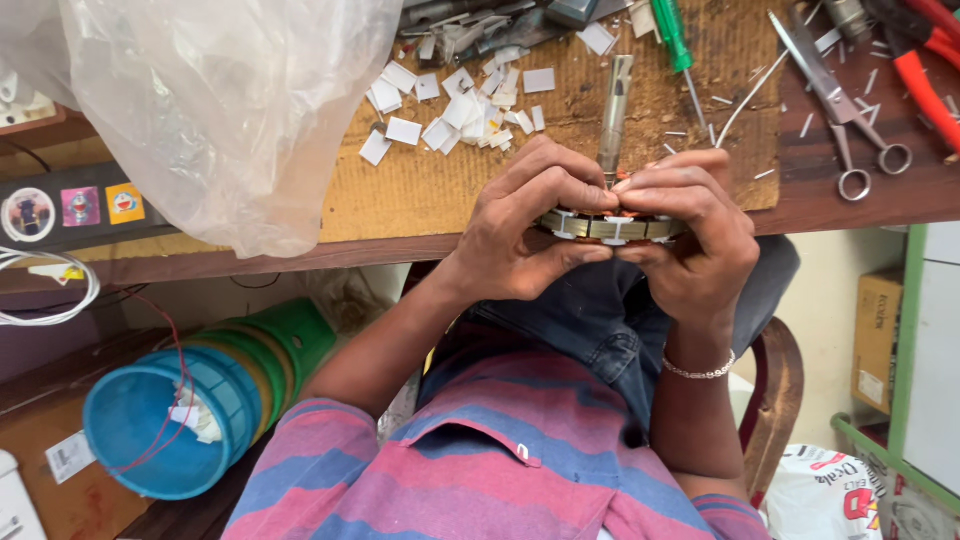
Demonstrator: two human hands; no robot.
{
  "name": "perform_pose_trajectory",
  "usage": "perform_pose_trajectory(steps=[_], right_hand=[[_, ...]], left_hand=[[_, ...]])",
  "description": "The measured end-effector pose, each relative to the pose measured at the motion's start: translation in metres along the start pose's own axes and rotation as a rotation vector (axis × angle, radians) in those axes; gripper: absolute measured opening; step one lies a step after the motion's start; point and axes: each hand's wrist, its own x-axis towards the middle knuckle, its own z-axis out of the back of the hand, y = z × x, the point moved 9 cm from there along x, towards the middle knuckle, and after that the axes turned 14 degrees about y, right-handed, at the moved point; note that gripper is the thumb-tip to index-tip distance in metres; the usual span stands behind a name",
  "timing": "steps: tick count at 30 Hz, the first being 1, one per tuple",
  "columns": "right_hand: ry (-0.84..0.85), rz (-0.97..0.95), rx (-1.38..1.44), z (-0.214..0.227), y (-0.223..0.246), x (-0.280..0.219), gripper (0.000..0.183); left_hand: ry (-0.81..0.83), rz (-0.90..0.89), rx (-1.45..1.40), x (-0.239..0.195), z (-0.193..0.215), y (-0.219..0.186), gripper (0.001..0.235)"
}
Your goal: The person inserts small white insulating pieces into the slots of a motor stator, using fingers and a screwdriver to press them into place. The person repeatedly rotates the stator to access different slots and continues inserting pieces until the visible slots are filled.
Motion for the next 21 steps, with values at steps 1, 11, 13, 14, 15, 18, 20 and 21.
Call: perform_pose_trajectory(steps=[1,11,13,14,15,18,20,21], right_hand=[[-0.007,0.009,-0.033,-0.002,0.005,0.0,0.048],[-0.122,0.118,-0.112,-0.001,0.014,0.01,0.056],[-0.154,0.166,0.006,0.003,0.017,0.014,0.07],[-0.177,0.189,0.1,0.004,0.018,0.016,0.081],[-0.152,0.127,0.099,0.002,0.015,0.019,0.079],[-0.125,-0.038,0.153,-0.003,-0.002,0.021,0.068],[-0.167,-0.119,0.257,-0.003,-0.018,0.017,0.054],[-0.158,-0.047,0.158,-0.002,-0.012,0.018,0.049]], left_hand=[[0.016,-0.015,0.005,0.002,0.0,-0.002,0.038],[-0.044,-0.047,0.084,-0.007,-0.007,0.012,0.043],[-0.087,-0.042,0.051,-0.007,-0.004,0.017,0.043],[-0.109,-0.034,0.029,-0.007,-0.002,0.018,0.042],[-0.13,-0.022,0.01,-0.008,0.002,0.018,0.042],[-0.207,0.081,-0.074,-0.008,0.012,0.021,0.038],[-0.148,0.13,-0.052,-0.005,0.015,0.015,0.036],[-0.146,0.133,0.03,-0.004,0.019,0.006,0.04]])
